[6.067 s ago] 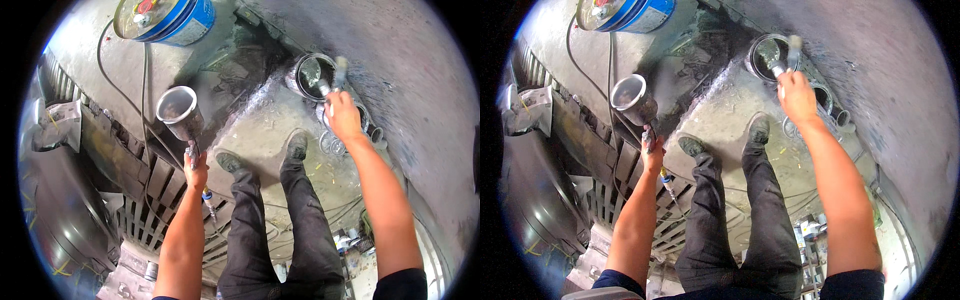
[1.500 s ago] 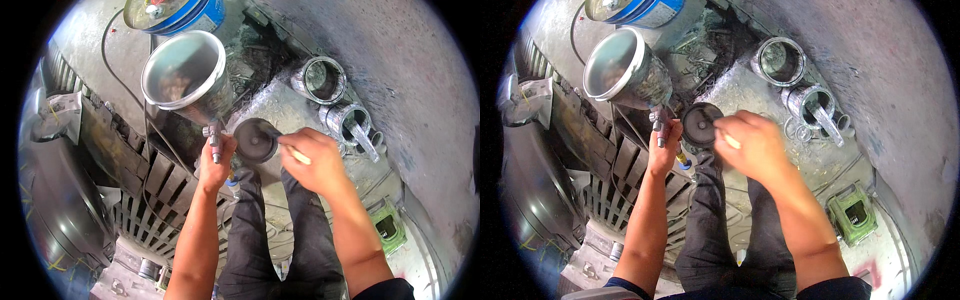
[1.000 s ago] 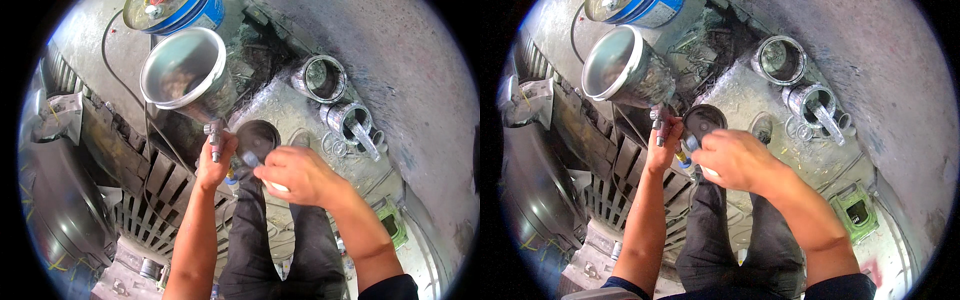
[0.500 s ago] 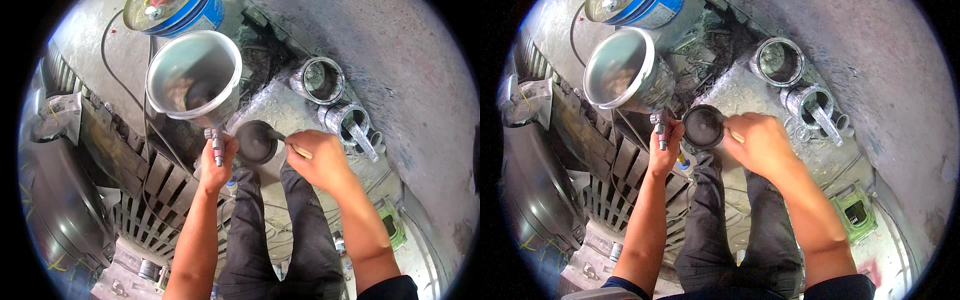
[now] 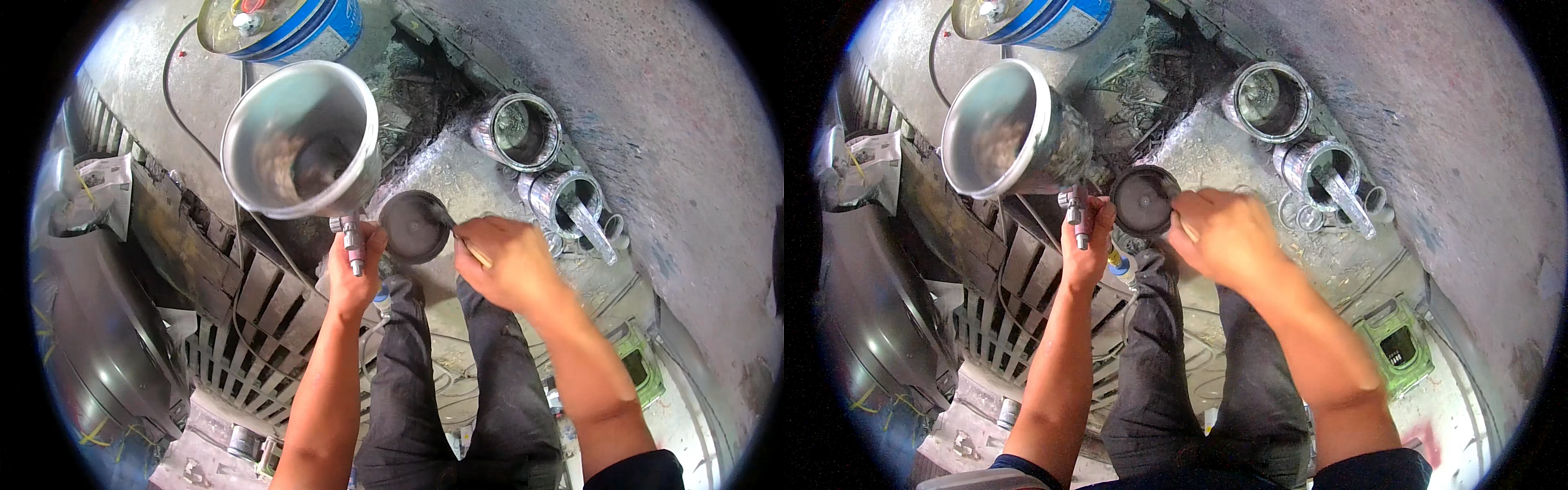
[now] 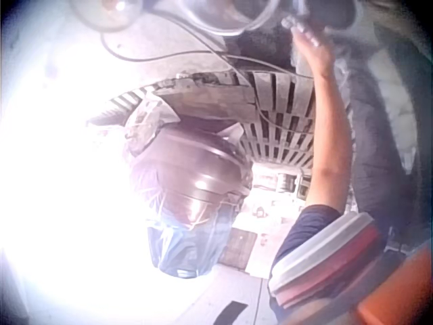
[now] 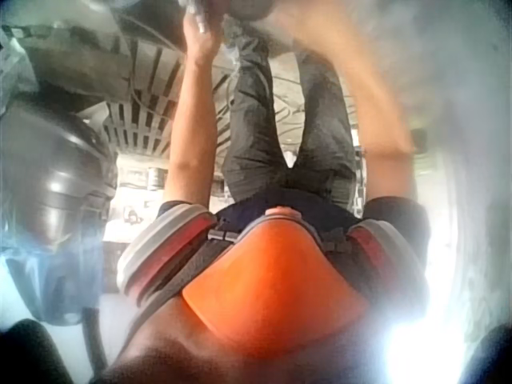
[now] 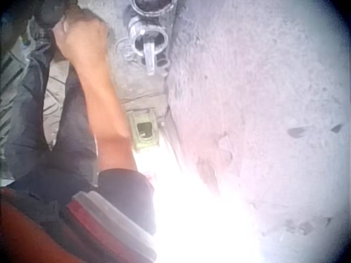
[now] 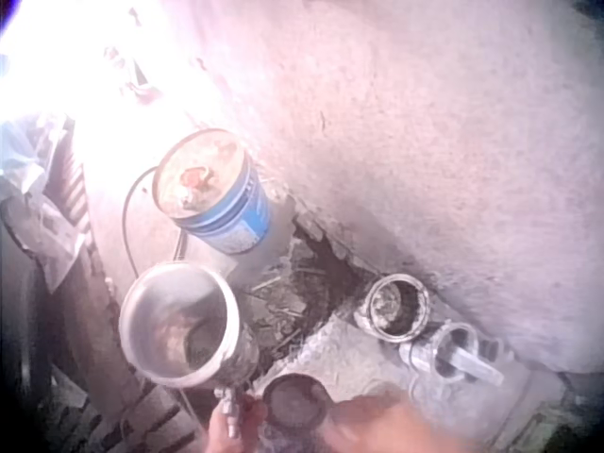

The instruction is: The person stirs a dark liquid in a small container using a stick and pours it into a spray gun cup. They then retrieve a plastic bottle, open a white container, and pour a clear liquid into the bottle. Finally, they use a metal scraper to clean a small amount of white paste from a container lid.

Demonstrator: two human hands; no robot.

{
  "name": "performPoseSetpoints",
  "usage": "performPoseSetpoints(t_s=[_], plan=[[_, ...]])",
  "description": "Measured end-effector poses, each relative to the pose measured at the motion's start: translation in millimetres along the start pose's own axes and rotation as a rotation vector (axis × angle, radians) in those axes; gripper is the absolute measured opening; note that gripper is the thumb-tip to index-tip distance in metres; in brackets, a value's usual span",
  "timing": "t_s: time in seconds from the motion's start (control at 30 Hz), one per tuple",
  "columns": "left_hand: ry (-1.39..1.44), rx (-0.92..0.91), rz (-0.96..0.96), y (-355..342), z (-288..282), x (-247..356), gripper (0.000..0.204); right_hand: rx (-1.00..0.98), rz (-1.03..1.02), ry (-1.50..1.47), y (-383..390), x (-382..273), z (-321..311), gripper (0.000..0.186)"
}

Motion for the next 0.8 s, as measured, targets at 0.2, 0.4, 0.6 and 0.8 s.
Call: performPoseSetpoints(t_s=[0.2, 0.4, 0.6, 0.8], plan=[[0.092, 0.046, 0.031, -1, -1, -5, 0.014, 0.083, 0.33, -0.454, 28, -3, 16, 0.014], [0.105, 0.12, -0.054, 1, -11, -15, 0.014, 0.052, 0.241, -0.189, 16, 8, 11, 0.012], [0.062, 0.178, -0.025, 2, -30, -24, 0.017, 0.261, 0.399, -0.756, -21, 32, -20, 0.011], [0.057, 0.2, 0.023, 4, -43, -22, 0.017, 0.354, 0.402, -1.564, -64, 102, 9, 0.02]])
Point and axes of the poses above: each hand's wrist, its own y-axis away from the middle knuckle, its own z-axis out of the palm, x = y × z, the point moved 8 cm from there along -y, towards the middle knuckle, and after that the axes turned 5 degrees about y, right-handed, at the moved point
